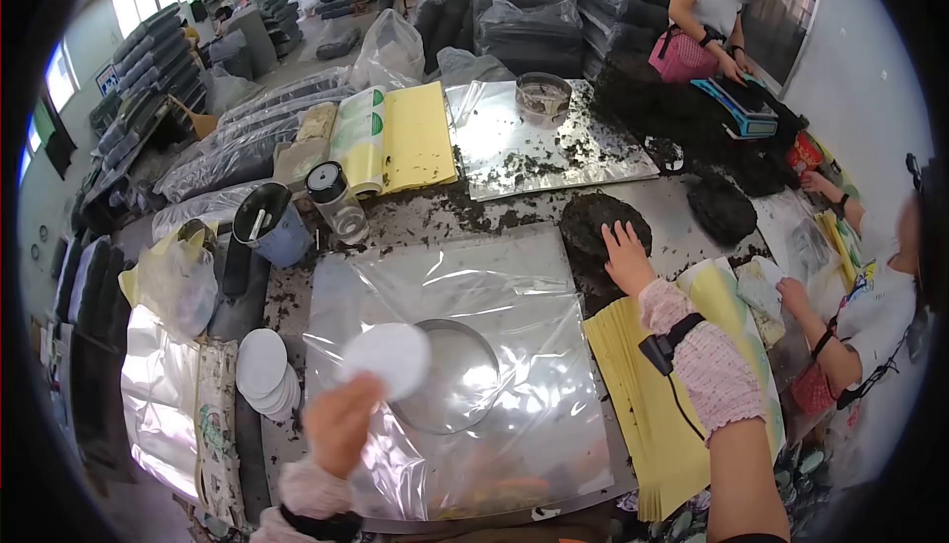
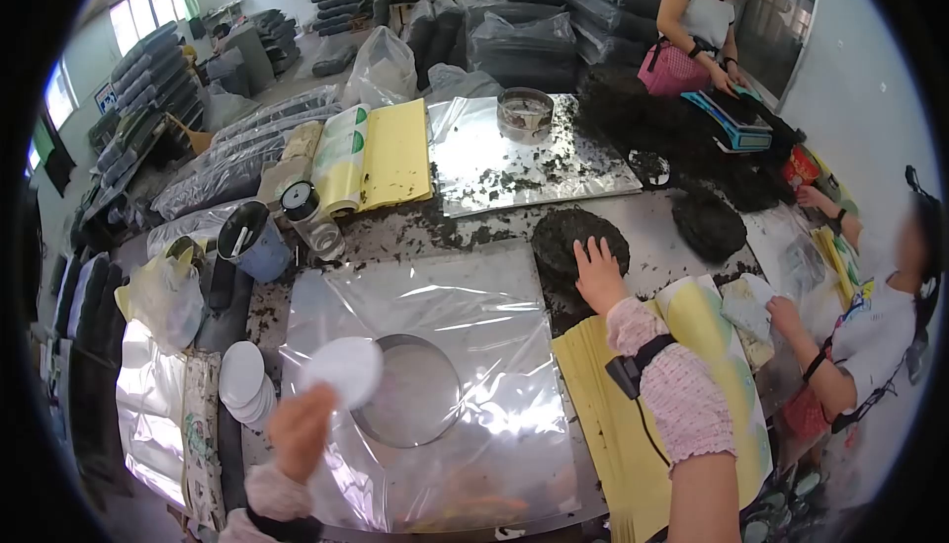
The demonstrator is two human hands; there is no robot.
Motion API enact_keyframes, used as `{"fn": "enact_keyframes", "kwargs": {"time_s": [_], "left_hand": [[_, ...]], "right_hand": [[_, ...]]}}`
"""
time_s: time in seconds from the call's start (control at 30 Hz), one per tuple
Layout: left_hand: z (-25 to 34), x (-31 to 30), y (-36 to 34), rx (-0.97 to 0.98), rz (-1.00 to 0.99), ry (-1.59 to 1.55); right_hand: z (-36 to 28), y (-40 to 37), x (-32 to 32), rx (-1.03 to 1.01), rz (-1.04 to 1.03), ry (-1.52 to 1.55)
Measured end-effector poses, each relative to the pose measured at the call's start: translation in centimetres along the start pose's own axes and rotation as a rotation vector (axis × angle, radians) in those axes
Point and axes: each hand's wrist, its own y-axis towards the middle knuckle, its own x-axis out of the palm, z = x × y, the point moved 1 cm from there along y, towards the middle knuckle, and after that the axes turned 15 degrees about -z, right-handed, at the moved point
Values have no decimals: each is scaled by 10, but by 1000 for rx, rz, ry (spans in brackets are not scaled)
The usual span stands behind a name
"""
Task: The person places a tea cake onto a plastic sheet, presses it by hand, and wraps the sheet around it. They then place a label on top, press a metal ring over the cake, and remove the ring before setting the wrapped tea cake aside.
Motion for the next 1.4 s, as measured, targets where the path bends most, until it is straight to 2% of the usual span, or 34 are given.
{"fn": "enact_keyframes", "kwargs": {"time_s": [0.03, 0.07, 0.1, 0.13, 0.2, 0.23, 0.27, 0.3, 0.33, 0.4, 0.43, 0.53, 0.57, 0.6, 0.63, 0.73, 0.83, 0.93, 1.07, 1.17, 1.23, 1.3, 1.33, 1.37, 1.4], "left_hand": [[19, 19, 7, 36, -137, -44], [27, 44, 10, 45, -229, -30], [27, 67, 8, 50, -302, -19], [31, 69, 3, 30, -279, -115], [29, 53, 5, 52, -173, -186], [31, 33, 6, 81, -98, -175], [32, 19, 6, 102, -19, -167], [26, 14, 4, 72, 25, -149], [21, 14, 17, -26, -75, -192], [-1, 43, 12, -257, -301, -328], [-12, 58, -1, -172, -274, -246], [-14, 49, 6, -95, -411, -194], [-17, 44, 18, -75, -453, -204], [-15, 40, 32, -112, -609, -159], [-15, 48, 42, -132, -670, -94], [-6, 74, 60, -213, -867, 148], [-7, 86, 61, -195, -876, 233], [-9, 95, 63, -165, -906, 207], [-19, 125, 54, -150, -881, 163], [-23, 120, 60, -133, -926, 51], [-23, 119, 56, -115, -834, 54], [-16, 113, 55, -185, -847, 108], [-10, 108, 55, -241, -870, 112], [-7, 100, 61, -192, -790, 128], [-3, 92, 61, -152, -725, 136]], "right_hand": [[-9, -1, -1, 26, 70, -40], [-27, -10, -9, -5, 234, -20], [-48, -21, -18, -50, 302, -47], [-73, -32, -28, -97, 374, -71], [-137, -71, -39, -366, 468, -176], [-174, -102, -50, -507, 353, -138], [-208, -124, -42, -662, 362, 35], [-236, -139, -26, -751, 321, 75], [-258, -155, -16, -804, 215, 60], [-280, -171, 6, -793, 71, -7], [-284, -169, 8, -784, -28, 11], [-273, -164, -52, -760, -124, 210], [-272, -151, -59, -798, -10, 277], [-280, -138, -73, -639, -157, 230], [-292, -129, -80, -484, -295, 174], [-312, -101, -27, -351, -348, 14], [-317, -96, 3, -308, -239, 5], [-314, -89, 15, -313, -304, 52], [-316, -77, 58, -235, -209, 73], [-312, -80, 59, -301, -243, 52], [-306, -80, 33, -379, -283, 9], [-303, -95, 13, -394, -323, 97], [-300, -110, 8, -395, -261, 128], [-296, -127, -20, -378, -289, 200], [-290, -143, -27, -472, 104, 215]]}}
